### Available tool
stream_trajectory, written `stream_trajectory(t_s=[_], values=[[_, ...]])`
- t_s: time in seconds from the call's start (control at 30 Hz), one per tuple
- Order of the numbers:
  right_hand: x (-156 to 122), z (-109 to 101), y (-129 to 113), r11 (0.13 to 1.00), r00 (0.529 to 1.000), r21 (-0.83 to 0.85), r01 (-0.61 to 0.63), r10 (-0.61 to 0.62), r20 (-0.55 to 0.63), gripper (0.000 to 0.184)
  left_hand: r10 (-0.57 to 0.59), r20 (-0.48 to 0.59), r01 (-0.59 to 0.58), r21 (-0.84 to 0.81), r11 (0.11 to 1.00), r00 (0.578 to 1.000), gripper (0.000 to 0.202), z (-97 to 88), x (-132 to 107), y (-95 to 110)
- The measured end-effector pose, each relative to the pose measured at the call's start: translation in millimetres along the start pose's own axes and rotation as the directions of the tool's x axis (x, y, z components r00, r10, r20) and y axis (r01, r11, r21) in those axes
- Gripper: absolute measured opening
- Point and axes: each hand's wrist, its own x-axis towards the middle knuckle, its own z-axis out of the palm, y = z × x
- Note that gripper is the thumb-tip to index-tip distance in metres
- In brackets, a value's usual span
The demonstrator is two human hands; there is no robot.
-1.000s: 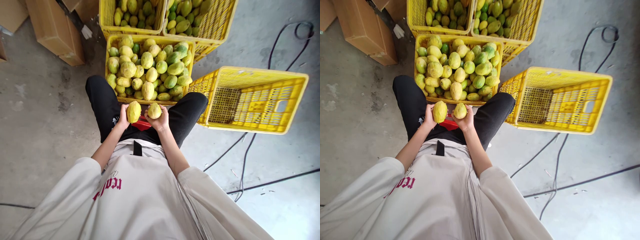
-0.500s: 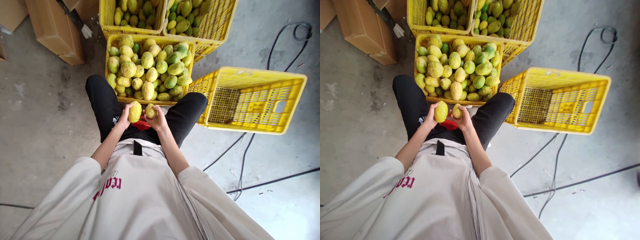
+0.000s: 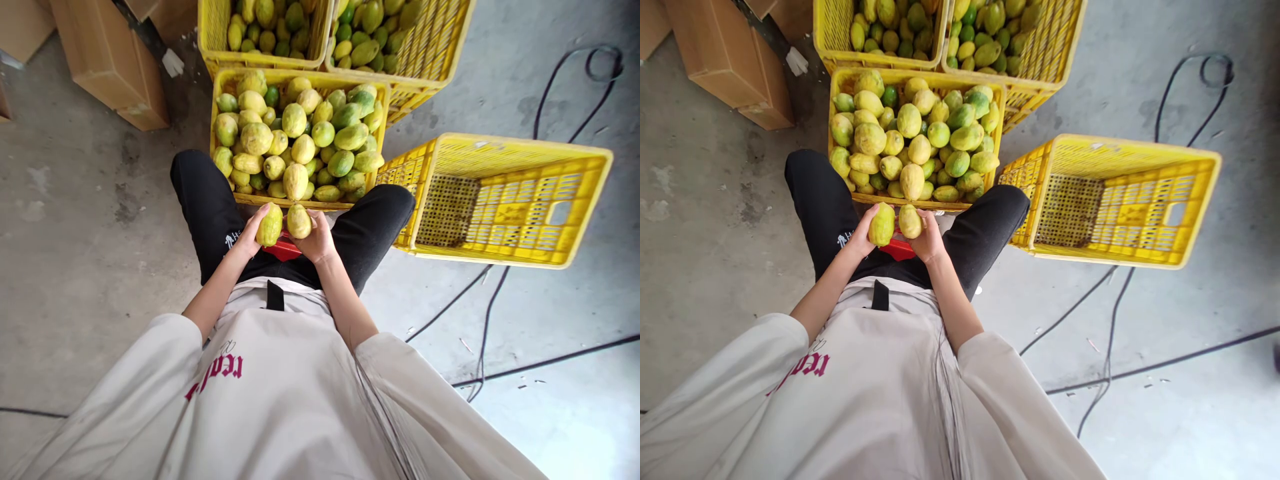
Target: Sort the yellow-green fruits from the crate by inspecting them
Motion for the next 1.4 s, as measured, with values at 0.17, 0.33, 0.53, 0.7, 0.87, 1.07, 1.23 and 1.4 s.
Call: stream_trajectory(t_s=[0.17, 0.33, 0.53, 0.7, 0.87, 1.07, 1.23, 1.4], values=[[-8, 3, 4, 0.986, 0.993, -0.145, 0.082, -0.069, 0.09, 0.016, 0.051, 0.01, -0.051, 0.043, 0.998, 0.999, 0.015, -3.9, 0, -2], [-3, -2, 8, 0.973, 0.995, -0.205, 0.103, -0.101, 0.022, 0.023, -0.026, -0.054, 0.027, 0.022, 0.999, 0.998, 0.028, -8.5, 7, -1], [3, 2, 10, 0.985, 0.991, -0.142, 0.095, -0.108, -0.082, 0.012, -0.044, -0.029, 0.042, -0.08, 0.996, 0.999, 0.026, -8.5, 9, 2], [2, 0, 7, 0.992, 0.996, -0.117, 0.051, -0.06, -0.067, 0.022, -0.058, -0.048, 0.053, -0.1, 0.994, 0.997, 0.025, -4.5, 8, 2], [1, -3, 6, 0.987, 0.999, -0.154, 0.035, -0.032, 0.022, 0.023, -0.028, -0.032, 0.027, -0.021, 0.999, 0.999, 0.039, -2.1, 6, 0], [1, -2, 1, 0.994, 1.0, -0.106, -0.028, 0.027, -0.015, 0.026, 0.012, 0.003, -0.012, 0.068, 0.998, 1.0, 0.04, -8.7, 8, -5], [6, -5, 1, 0.993, 0.999, -0.115, -0.004, 0.0, -0.037, 0.036, 0.02, -0.043, -0.017, 0.06, 0.998, 0.999, 0.031, -11.7, 13, -7], [10, -7, 4, 0.998, 0.999, -0.068, -0.015, 0.012, -0.05, 0.039, 0.007, -0.045, -0.007, 0.016, 1.0, 0.999, 0.02, -4.6, 10, -5]])
